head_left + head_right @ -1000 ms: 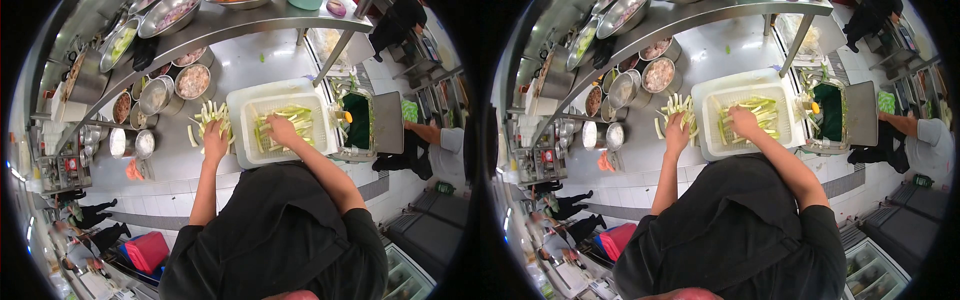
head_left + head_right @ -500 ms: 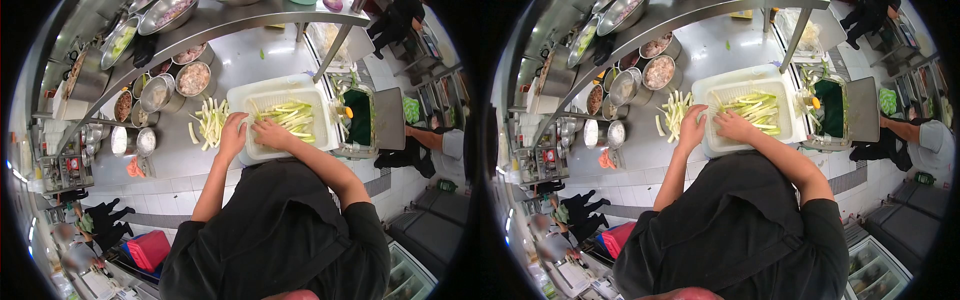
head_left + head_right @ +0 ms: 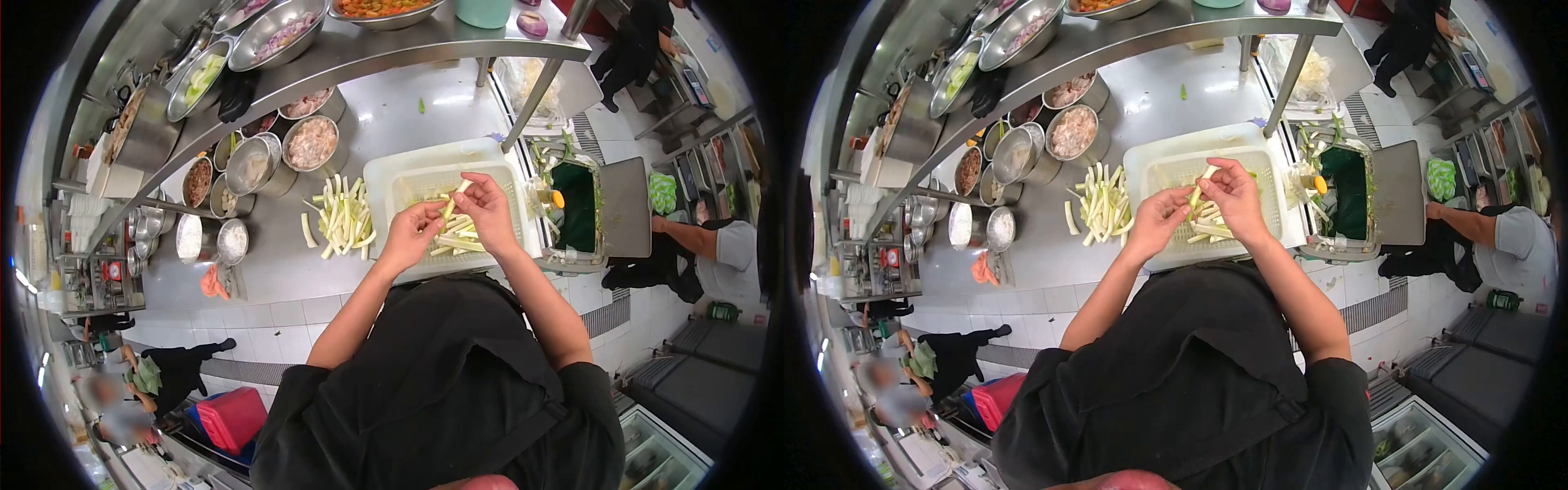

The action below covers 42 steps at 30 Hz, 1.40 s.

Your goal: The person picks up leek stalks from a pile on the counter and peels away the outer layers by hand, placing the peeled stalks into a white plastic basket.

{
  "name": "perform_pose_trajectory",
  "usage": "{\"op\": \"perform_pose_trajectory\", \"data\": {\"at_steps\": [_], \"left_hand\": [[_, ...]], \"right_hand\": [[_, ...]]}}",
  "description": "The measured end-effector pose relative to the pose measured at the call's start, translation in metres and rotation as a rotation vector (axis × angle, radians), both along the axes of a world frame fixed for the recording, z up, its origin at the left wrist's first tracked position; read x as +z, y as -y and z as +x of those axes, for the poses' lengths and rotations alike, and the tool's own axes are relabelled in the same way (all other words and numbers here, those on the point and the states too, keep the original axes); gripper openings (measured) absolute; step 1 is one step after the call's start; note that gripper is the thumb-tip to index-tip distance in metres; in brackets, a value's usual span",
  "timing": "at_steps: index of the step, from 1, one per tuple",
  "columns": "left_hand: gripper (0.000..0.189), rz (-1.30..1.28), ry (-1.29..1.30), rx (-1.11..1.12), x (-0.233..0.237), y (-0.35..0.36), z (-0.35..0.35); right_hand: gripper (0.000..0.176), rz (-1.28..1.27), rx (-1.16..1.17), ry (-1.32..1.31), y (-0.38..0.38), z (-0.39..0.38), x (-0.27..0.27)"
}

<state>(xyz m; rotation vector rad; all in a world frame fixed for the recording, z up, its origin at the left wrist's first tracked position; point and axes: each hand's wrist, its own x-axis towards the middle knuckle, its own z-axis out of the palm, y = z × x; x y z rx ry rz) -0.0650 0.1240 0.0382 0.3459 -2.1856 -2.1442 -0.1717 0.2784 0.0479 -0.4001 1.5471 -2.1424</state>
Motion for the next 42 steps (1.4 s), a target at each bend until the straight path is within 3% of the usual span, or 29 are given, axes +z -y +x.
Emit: {"op": "perform_pose_trajectory", "data": {"at_steps": [4,9,13,15,18,22,24,28,31,33,36,39,41,42], "left_hand": [[0.015,0.014,0.007,0.046,-0.006,0.003,-0.003],[0.009,-0.149,0.1,-0.006,0.0,0.007,-0.003],[0.008,-0.173,0.05,-0.007,-0.002,0.004,-0.004],[0.007,-0.238,0.036,0.01,0.002,0.001,-0.003],[0.006,-0.327,0.012,0.068,0.018,0.0,0.0],[0.006,-0.285,-0.077,0.196,0.021,0.003,0.0],[0.006,-0.295,-0.083,0.174,0.025,0.001,0.0],[0.005,-0.331,-0.15,0.168,0.03,-0.007,-0.001],[0.005,-0.386,-0.183,0.227,0.035,0.0,0.001],[0.004,-0.413,-0.208,0.28,0.031,0.008,0.002],[0.005,-0.458,-0.264,0.34,0.019,0.017,-0.001],[0.004,-0.313,-0.207,0.445,0.009,0.027,-0.004],[0.024,-0.462,-0.081,0.29,0.02,0.035,-0.004],[0.024,-0.457,-0.081,0.292,0.015,0.033,-0.004]], "right_hand": [[0.035,-0.004,0.013,-0.111,-0.007,0.0,-0.01],[0.035,0.323,0.037,-0.56,-0.015,0.006,-0.009],[0.036,0.379,0.038,-0.726,-0.012,0.016,-0.002],[0.039,0.265,0.211,-0.26,-0.012,0.017,-0.007],[0.039,0.047,0.231,-0.075,-0.011,0.01,-0.009],[0.045,0.097,0.388,-0.028,-0.018,0.005,-0.005],[0.054,-0.001,0.406,0.081,-0.015,0.014,0.01],[0.061,0.041,0.312,-0.014,0.0,0.022,0.005],[0.062,0.057,0.392,-0.016,-0.002,0.015,0.006],[0.067,0.228,0.658,-0.061,-0.012,0.012,0.005],[0.066,0.229,0.648,-0.025,-0.022,0.005,-0.004],[0.063,0.375,0.701,-0.058,-0.035,-0.004,0.006],[0.06,0.457,0.728,-0.091,-0.037,-0.003,0.008],[0.054,0.394,0.59,0.008,-0.036,-0.001,0.003]]}}
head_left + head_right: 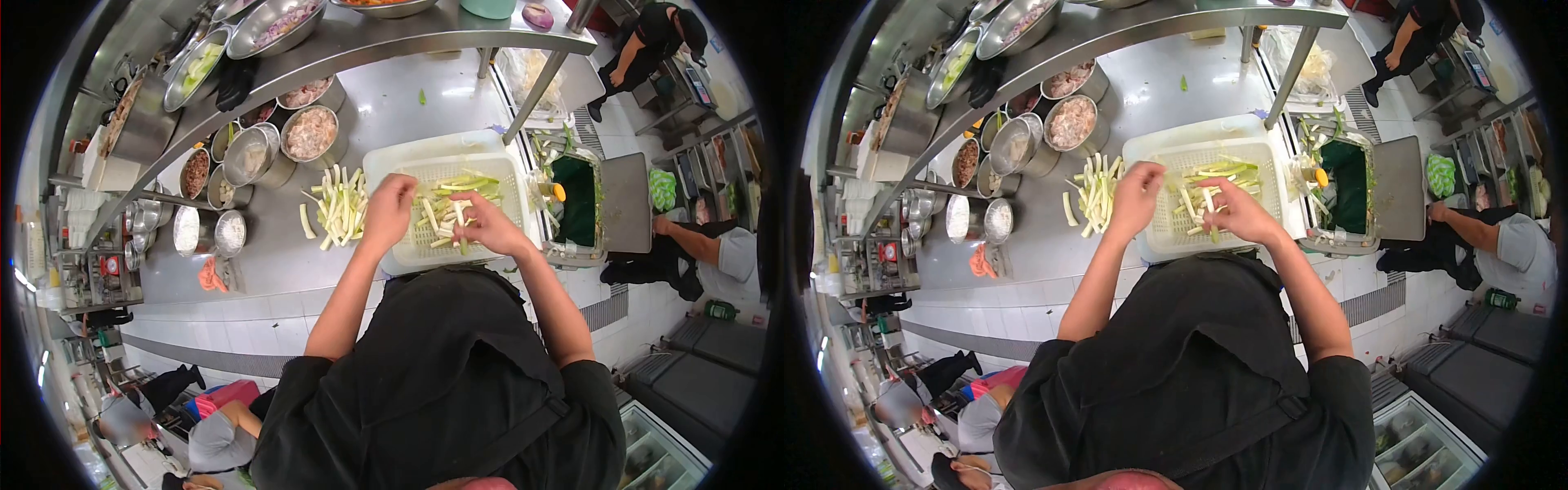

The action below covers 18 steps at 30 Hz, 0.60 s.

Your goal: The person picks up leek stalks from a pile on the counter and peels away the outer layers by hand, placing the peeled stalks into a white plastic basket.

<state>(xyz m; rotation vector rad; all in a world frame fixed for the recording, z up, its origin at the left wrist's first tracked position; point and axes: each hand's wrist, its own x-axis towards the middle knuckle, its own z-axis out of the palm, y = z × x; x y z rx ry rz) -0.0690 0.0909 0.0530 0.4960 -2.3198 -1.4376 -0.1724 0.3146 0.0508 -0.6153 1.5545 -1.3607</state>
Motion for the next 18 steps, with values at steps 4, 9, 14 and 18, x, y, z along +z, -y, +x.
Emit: {"op": "perform_pose_trajectory", "data": {"at_steps": [4,9,14,18], "left_hand": [[0.056,-0.481,0.017,-0.21,-0.026,-0.016,-0.002],[0.042,0.037,0.289,-0.338,-0.001,-0.047,0.002],[0.031,-0.102,0.257,-0.007,-0.005,0.009,0.022],[0.034,-0.469,0.266,0.16,-0.057,0.08,0.056]], "right_hand": [[0.036,-0.211,-0.471,0.052,0.015,0.005,-0.032],[0.015,-0.308,-0.671,0.077,0.038,0.009,-0.029],[0.016,-0.18,-0.64,-0.072,0.04,-0.009,-0.032],[0.025,0.229,-0.113,-0.826,0.049,-0.009,-0.068]]}}
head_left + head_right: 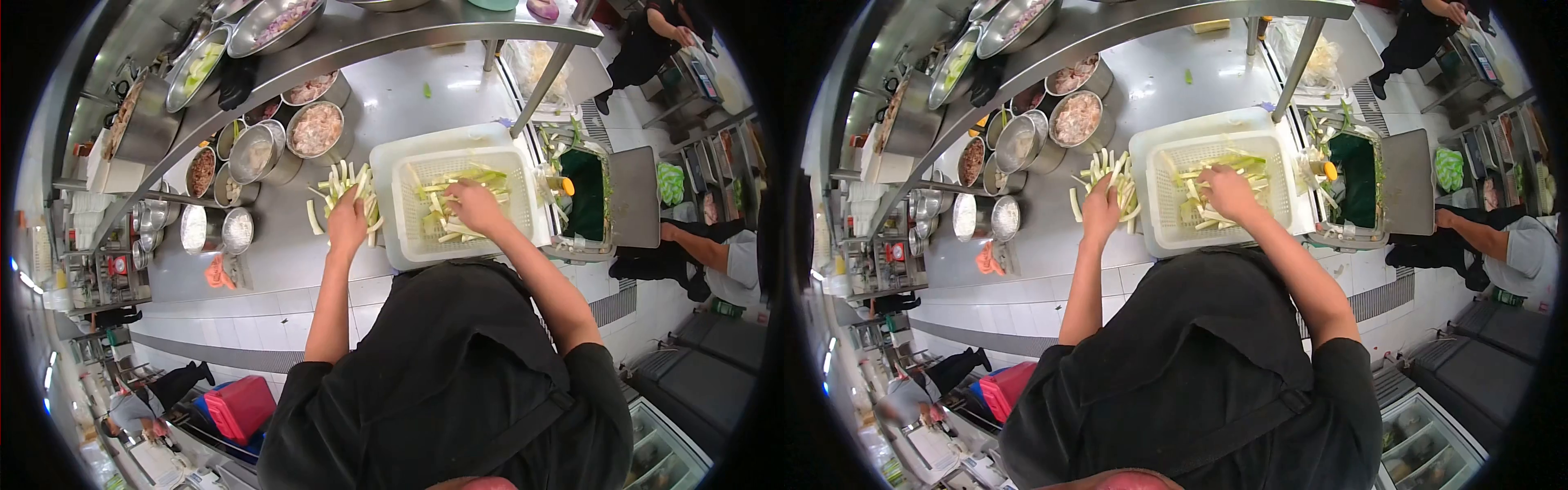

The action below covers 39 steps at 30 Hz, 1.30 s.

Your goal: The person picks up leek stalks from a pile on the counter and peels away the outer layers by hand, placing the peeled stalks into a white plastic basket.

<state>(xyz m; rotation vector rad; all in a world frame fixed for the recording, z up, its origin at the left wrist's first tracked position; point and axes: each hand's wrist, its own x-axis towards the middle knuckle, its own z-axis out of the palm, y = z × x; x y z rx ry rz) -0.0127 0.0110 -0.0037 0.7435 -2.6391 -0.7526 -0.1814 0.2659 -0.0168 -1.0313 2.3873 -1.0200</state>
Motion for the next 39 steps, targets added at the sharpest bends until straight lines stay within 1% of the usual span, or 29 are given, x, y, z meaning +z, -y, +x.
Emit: {"op": "perform_pose_trajectory", "data": {"at_steps": [2,3,4,7,8,9,10,12,13,14,16,17,18,19,20,21,23,24,26,27,29,30,31,32,33,34,36,37,39], "left_hand": [[0.035,-0.075,0.022,-0.024,-0.019,0.013,0.011],[0.036,-0.145,0.045,-0.049,-0.023,0.016,0.015],[0.036,-0.147,0.045,-0.048,-0.016,0.012,0.014],[0.035,0.076,-0.111,-0.116,0.007,-0.015,0.005],[0.035,0.074,-0.115,-0.108,0.013,-0.024,0.0],[0.034,0.158,-0.139,-0.175,0.017,-0.032,-0.004],[0.034,0.247,-0.164,-0.239,0.017,-0.043,-0.007],[0.034,0.239,-0.224,-0.274,0.014,-0.066,-0.025],[0.034,0.217,-0.285,-0.332,0.015,-0.075,-0.034],[0.034,0.222,-0.284,-0.325,0.025,-0.083,-0.042],[0.033,0.555,0.05,-0.291,0.05,-0.096,-0.057],[0.033,0.554,0.048,-0.299,0.051,-0.095,-0.058],[0.032,0.441,-0.02,-0.267,0.052,-0.091,-0.057],[0.031,0.329,-0.088,-0.234,0.052,-0.085,-0.053],[0.032,0.301,-0.131,-0.163,0.052,-0.075,-0.046],[0.032,0.272,-0.174,-0.096,0.05,-0.062,-0.038],[0.037,0.098,-0.14,-0.036,0.026,-0.028,-0.018],[0.042,0.053,-0.102,-0.033,0.011,-0.011,-0.01],[0.043,-0.067,0.12,0.033,-0.001,0.004,-0.001],[0.043,-0.068,0.118,0.033,0.005,0.001,-0.002],[0.043,-0.209,-0.012,0.003,0.014,-0.008,-0.003],[0.043,-0.209,-0.01,0.009,0.015,-0.014,-0.005],[0.044,-0.128,-0.092,-0.102,0.015,-0.023,-0.011],[0.044,-0.049,-0.179,-0.214,0.015,-0.032,-0.019],[0.044,-0.041,-0.178,-0.292,0.02,-0.045,-0.025],[0.043,-0.031,-0.175,-0.368,0.027,-0.061,-0.031],[0.035,-0.011,-0.242,-0.486,0.037,-0.09,-0.045],[0.035,-0.01,-0.242,-0.478,0.036,-0.1,-0.05],[0.027,0.06,-0.054,-0.608,0.039,-0.111,-0.06]], "right_hand": [[0.028,0.063,-0.017,-0.229,0.017,0.012,-0.021],[0.032,0.175,0.014,-0.2,0.026,0.011,-0.026],[0.032,0.172,0.014,-0.2,0.03,0.011,-0.035],[0.03,0.11,0.076,-0.331,0.043,0.009,-0.045],[0.027,0.04,0.035,-0.13,0.043,0.006,-0.04],[0.024,-0.024,-0.003,0.071,0.043,0.003,-0.034],[0.024,-0.016,0.011,0.069,0.04,-0.002,-0.03],[0.019,-0.357,-0.139,0.457,0.035,-0.009,-0.021],[0.022,-0.463,-0.142,0.595,0.032,-0.01,0.005],[0.022,-0.456,-0.139,0.599,0.031,-0.01,0.022],[0.027,-0.644,-0.014,0.746,0.027,-0.015,0.046],[0.03,-0.664,0.007,0.779,0.024,-0.019,0.054],[0.03,-0.668,0.001,0.773,0.021,-0.025,0.05],[0.027,-0.607,-0.014,0.576,0.015,-0.035,0.039],[0.025,-0.544,-0.031,0.379,0.008,-0.044,0.028],[0.025,-0.55,-0.042,0.373,-0.001,-0.052,0.016],[0.024,0.308,0.056,-0.164,-0.018,-0.063,-0.008],[0.024,0.307,0.043,-0.163,-0.025,-0.06,-0.019],[0.025,0.366,0.114,-0.436,-0.034,-0.045,-0.039],[0.023,0.389,0.059,-0.392,-0.032,-0.041,-0.04],[0.021,0.439,0.092,-0.404,-0.033,-0.043,-0.04],[0.018,0.49,0.121,-0.413,-0.033,-0.041,-0.035],[0.018,0.488,0.127,-0.416,-0.034,-0.041,-0.03],[0.015,0.439,0.148,-0.328,-0.035,-0.042,-0.024],[0.012,0.392,0.17,-0.239,-0.036,-0.042,-0.016],[0.012,0.394,0.179,-0.24,-0.037,-0.039,-0.002],[0.013,0.138,0.128,0.041,-0.036,-0.03,0.025],[0.013,0.139,0.136,0.041,-0.035,-0.026,0.03],[0.019,-0.236,0.145,0.424,-0.034,-0.02,0.037]]}}
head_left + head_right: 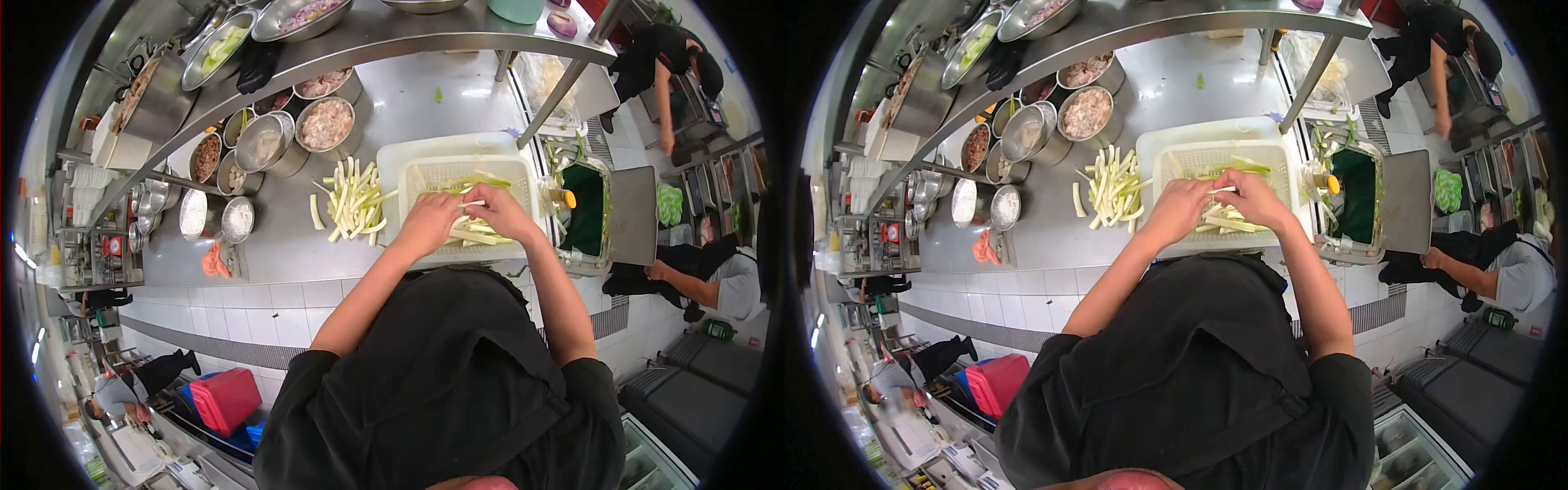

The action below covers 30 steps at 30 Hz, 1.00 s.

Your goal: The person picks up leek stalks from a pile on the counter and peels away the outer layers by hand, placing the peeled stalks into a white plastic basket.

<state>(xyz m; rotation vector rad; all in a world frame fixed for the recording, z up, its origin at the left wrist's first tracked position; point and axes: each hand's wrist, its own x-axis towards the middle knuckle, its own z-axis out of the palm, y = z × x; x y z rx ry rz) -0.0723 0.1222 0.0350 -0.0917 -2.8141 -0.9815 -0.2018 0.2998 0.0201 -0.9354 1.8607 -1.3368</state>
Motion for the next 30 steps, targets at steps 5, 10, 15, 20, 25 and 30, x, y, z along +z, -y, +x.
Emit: {"op": "perform_pose_trajectory", "data": {"at_steps": [5,10,15,20,25,30], "left_hand": [[0.029,-0.222,0.177,0.065,0.015,0.019,0.004],[0.044,-0.129,-0.062,0.422,-0.018,0.094,0.041],[0.048,-0.374,0.04,0.521,-0.054,0.112,0.061],[0.043,-0.125,-0.091,0.423,-0.026,0.078,0.048],[0.033,-0.044,-0.127,0.211,-0.025,0.033,0.03],[0.027,-0.094,-0.002,0.184,-0.032,0.015,0.011]], "right_hand": [[0.023,-0.135,-0.164,0.189,-0.01,-0.008,0.007],[0.015,0.253,-0.21,-0.376,-0.02,-0.029,0.005],[0.021,0.416,-0.045,-0.754,0.014,-0.008,-0.061],[0.028,0.502,-0.042,-0.851,0.029,-0.011,-0.094],[0.026,0.49,0.076,-0.828,0.017,-0.013,-0.079],[0.025,0.299,0.147,-0.897,0.038,0.013,-0.061]]}}
